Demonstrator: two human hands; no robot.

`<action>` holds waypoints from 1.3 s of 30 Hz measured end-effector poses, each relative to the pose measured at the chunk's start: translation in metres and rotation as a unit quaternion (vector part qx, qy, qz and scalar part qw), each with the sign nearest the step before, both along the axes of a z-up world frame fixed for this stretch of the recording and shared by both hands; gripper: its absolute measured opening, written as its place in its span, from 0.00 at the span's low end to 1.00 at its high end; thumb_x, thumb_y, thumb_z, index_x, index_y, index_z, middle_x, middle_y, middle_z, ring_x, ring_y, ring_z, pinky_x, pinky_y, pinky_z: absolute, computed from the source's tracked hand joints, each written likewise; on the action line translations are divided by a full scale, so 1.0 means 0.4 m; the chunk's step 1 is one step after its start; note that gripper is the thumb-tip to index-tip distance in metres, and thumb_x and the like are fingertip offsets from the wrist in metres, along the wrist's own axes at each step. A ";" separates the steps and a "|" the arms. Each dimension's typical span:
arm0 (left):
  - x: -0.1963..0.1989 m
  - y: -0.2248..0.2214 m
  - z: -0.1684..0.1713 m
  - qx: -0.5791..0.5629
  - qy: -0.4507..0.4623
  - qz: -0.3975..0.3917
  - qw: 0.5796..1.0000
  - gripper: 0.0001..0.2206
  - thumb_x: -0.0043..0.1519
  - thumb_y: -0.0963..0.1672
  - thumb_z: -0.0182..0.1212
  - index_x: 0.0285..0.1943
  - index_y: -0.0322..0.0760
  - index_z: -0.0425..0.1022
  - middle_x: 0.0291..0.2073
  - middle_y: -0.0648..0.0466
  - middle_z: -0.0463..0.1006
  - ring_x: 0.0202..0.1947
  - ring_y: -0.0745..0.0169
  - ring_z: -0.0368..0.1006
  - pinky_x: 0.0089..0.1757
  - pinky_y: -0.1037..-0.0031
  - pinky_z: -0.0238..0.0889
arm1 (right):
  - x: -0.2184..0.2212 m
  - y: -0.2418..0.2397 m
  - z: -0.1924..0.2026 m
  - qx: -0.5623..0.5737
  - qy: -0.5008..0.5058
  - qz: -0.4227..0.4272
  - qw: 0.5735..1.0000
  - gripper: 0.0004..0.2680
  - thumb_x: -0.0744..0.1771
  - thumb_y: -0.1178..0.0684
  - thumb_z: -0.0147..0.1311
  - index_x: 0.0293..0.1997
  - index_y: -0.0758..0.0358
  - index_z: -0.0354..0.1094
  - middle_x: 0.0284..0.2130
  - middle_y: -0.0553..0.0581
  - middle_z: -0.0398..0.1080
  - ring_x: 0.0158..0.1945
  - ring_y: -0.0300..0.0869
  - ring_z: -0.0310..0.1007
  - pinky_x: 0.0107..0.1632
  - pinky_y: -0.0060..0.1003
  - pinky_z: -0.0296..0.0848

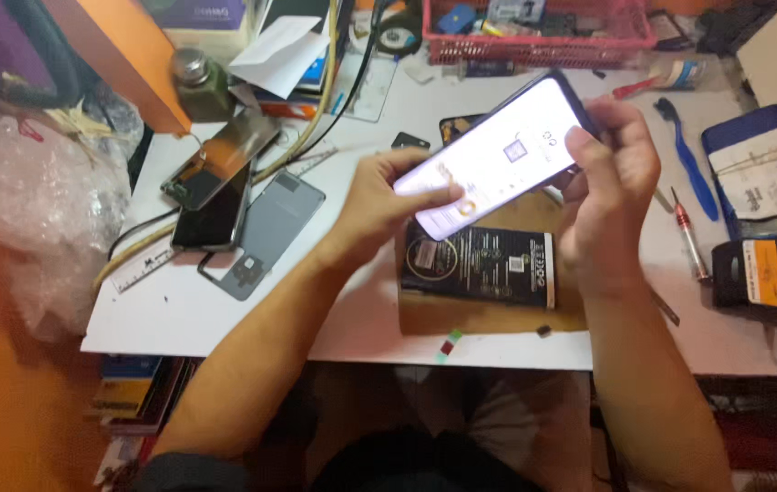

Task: The person repeatedly tests a smartphone's touchscreen by swiping and tapping on the display, then opens the device to access the battery and internal components. They use a screwdriver to remove screws and a plastic pry tool to separate the screen from the frame, then reassemble the phone and continue testing the display.

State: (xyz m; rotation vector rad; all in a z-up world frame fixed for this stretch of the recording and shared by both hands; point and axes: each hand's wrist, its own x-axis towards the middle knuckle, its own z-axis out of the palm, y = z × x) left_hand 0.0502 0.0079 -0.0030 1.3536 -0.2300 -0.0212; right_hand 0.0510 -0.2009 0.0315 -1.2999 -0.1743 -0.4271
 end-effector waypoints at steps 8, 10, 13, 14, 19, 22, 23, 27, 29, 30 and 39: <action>0.027 0.030 0.013 -0.217 0.031 0.111 0.969 0.28 0.45 0.36 0.76 0.57 0.29 0.72 0.39 0.45 0.81 0.36 0.59 0.79 0.39 0.71 0.77 | -0.044 0.032 0.015 -0.183 0.000 0.056 0.982 0.07 0.69 0.53 0.55 0.48 0.65 0.70 0.36 0.56 0.70 0.38 0.37 0.69 0.41 0.27 0.69; 0.033 0.029 0.010 -0.269 0.052 0.135 0.952 0.24 0.47 0.39 0.78 0.52 0.30 0.73 0.37 0.44 0.80 0.34 0.54 0.80 0.37 0.65 0.78 | -0.047 0.050 0.011 -0.187 -0.054 0.080 0.978 0.10 0.70 0.54 0.54 0.52 0.72 0.68 0.38 0.63 0.69 0.41 0.42 0.69 0.46 0.31 0.71; 0.039 0.028 -0.020 -0.353 0.098 0.124 0.922 0.22 0.50 0.41 0.76 0.52 0.30 0.74 0.41 0.43 0.79 0.39 0.50 0.79 0.42 0.56 0.75 | -0.050 0.073 -0.020 -0.213 -0.040 0.131 0.967 0.09 0.69 0.54 0.54 0.50 0.68 0.70 0.40 0.63 0.72 0.42 0.42 0.73 0.43 0.35 0.75; 0.046 0.029 -0.044 -0.327 0.098 0.094 0.935 0.22 0.52 0.45 0.75 0.55 0.37 0.74 0.45 0.45 0.77 0.46 0.51 0.74 0.48 0.54 0.70 | -0.046 0.081 -0.044 -0.200 -0.016 0.139 0.970 0.09 0.67 0.55 0.58 0.48 0.69 0.72 0.38 0.61 0.73 0.40 0.40 0.74 0.42 0.33 0.75; 0.049 0.015 -0.080 -0.300 0.150 0.035 0.941 0.22 0.52 0.47 0.74 0.53 0.41 0.71 0.45 0.48 0.77 0.49 0.51 0.73 0.50 0.55 0.67 | -0.033 0.081 -0.083 -0.199 0.042 0.140 0.969 0.10 0.65 0.54 0.63 0.47 0.67 0.73 0.34 0.57 0.74 0.39 0.37 0.76 0.42 0.32 0.76; 0.049 -0.004 -0.084 -0.320 0.125 0.034 0.939 0.23 0.52 0.43 0.75 0.55 0.37 0.73 0.46 0.44 0.81 0.46 0.48 0.78 0.48 0.50 0.71 | -0.041 0.085 -0.076 -0.226 0.009 0.118 0.967 0.06 0.66 0.55 0.61 0.43 0.66 0.74 0.31 0.55 0.73 0.35 0.36 0.75 0.34 0.28 0.75; 0.041 -0.009 -0.069 -0.334 0.119 0.029 0.935 0.22 0.52 0.42 0.75 0.55 0.36 0.74 0.45 0.43 0.81 0.45 0.48 0.79 0.47 0.51 0.72 | -0.049 0.089 -0.062 -0.260 -0.030 0.089 0.961 0.07 0.66 0.55 0.62 0.43 0.66 0.74 0.30 0.57 0.73 0.34 0.39 0.76 0.32 0.29 0.75; 0.035 -0.005 -0.073 -0.344 0.095 0.008 0.934 0.22 0.52 0.41 0.75 0.56 0.36 0.75 0.43 0.42 0.82 0.42 0.49 0.81 0.45 0.56 0.75 | -0.064 0.098 -0.052 -0.304 -0.084 0.049 0.948 0.07 0.66 0.53 0.64 0.42 0.65 0.75 0.30 0.57 0.74 0.31 0.43 0.78 0.29 0.31 0.75; 0.021 -0.010 -0.062 -0.343 0.089 0.008 0.935 0.23 0.52 0.41 0.75 0.57 0.37 0.75 0.44 0.42 0.82 0.43 0.49 0.81 0.45 0.56 0.75 | -0.063 0.095 -0.060 -0.302 -0.076 0.054 0.949 0.07 0.66 0.52 0.63 0.41 0.66 0.74 0.29 0.58 0.74 0.30 0.43 0.78 0.28 0.31 0.75; 0.015 -0.014 -0.057 -0.342 0.083 0.006 0.936 0.23 0.52 0.41 0.75 0.57 0.37 0.75 0.44 0.42 0.82 0.43 0.49 0.80 0.46 0.57 0.75 | -0.063 0.092 -0.064 -0.300 -0.069 0.057 0.950 0.07 0.66 0.52 0.62 0.40 0.66 0.73 0.27 0.58 0.74 0.29 0.43 0.78 0.27 0.31 0.75; 0.018 -0.013 -0.055 -0.296 0.080 -0.002 0.952 0.25 0.53 0.42 0.74 0.61 0.40 0.72 0.43 0.44 0.82 0.44 0.51 0.80 0.45 0.60 0.75 | -0.070 0.094 -0.064 -0.293 -0.077 0.065 0.951 0.06 0.68 0.53 0.58 0.35 0.64 0.70 0.24 0.57 0.71 0.28 0.42 0.75 0.27 0.30 0.72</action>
